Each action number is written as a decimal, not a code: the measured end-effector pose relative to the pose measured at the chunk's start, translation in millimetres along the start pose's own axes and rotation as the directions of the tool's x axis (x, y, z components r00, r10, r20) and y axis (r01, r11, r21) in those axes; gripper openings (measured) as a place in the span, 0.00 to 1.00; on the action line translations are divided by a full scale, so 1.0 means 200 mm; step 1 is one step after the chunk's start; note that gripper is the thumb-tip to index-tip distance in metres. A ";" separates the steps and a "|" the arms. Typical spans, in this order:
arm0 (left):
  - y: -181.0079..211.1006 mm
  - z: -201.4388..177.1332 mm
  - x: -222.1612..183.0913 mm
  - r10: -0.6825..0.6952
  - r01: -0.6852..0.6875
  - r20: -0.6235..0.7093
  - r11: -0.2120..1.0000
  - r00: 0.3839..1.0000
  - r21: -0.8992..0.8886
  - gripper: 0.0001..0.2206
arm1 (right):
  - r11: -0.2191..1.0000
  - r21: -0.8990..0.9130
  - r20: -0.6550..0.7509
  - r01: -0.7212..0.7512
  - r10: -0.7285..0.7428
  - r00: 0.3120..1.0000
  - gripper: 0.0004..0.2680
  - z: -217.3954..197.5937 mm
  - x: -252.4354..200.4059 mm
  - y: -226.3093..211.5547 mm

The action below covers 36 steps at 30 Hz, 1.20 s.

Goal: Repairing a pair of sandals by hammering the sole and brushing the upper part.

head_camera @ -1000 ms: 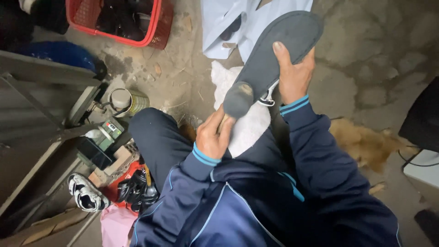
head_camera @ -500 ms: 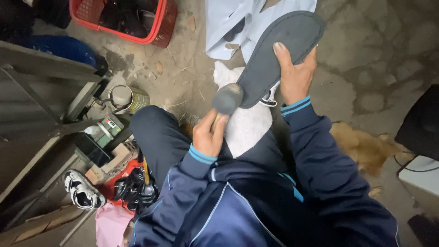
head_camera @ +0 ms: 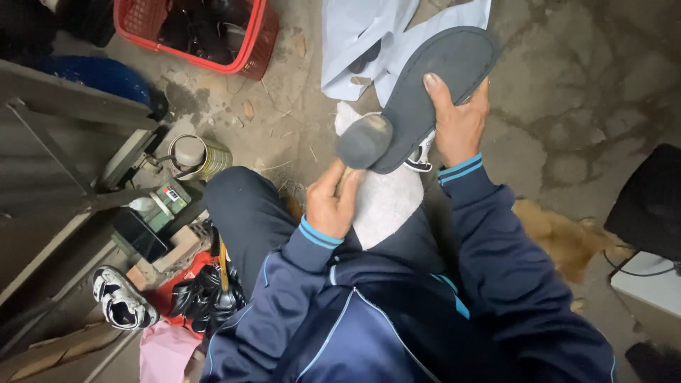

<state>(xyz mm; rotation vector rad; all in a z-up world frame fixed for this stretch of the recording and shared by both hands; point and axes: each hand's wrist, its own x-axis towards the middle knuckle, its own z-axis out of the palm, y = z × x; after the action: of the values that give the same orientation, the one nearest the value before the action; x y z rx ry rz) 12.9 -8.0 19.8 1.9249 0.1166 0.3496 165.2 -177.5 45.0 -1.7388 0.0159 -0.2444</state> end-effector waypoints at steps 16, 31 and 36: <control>-0.10 0.06 -0.15 0.001 -0.001 -0.035 1.000 0.999 -0.010 0.18 | 0.982 -0.169 -0.068 -0.081 0.070 0.995 0.25 -0.09 0.00 0.17; -0.04 -0.04 -0.09 0.107 -0.123 -0.160 0.987 0.981 -0.098 0.09 | 0.998 0.022 -0.102 -0.063 0.065 0.993 0.25 -0.04 -0.11 0.13; -0.14 0.00 -0.11 -0.029 0.029 -0.009 0.999 1.000 -0.022 0.13 | 0.989 -0.099 -0.083 -0.114 0.106 0.991 0.30 -0.02 -0.17 0.09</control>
<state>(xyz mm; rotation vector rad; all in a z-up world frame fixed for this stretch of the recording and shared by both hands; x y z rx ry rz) -5.1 -3.9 -10.0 1.8985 0.1467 0.3392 133.6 -180.4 23.3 -1.8245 0.1835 -0.2331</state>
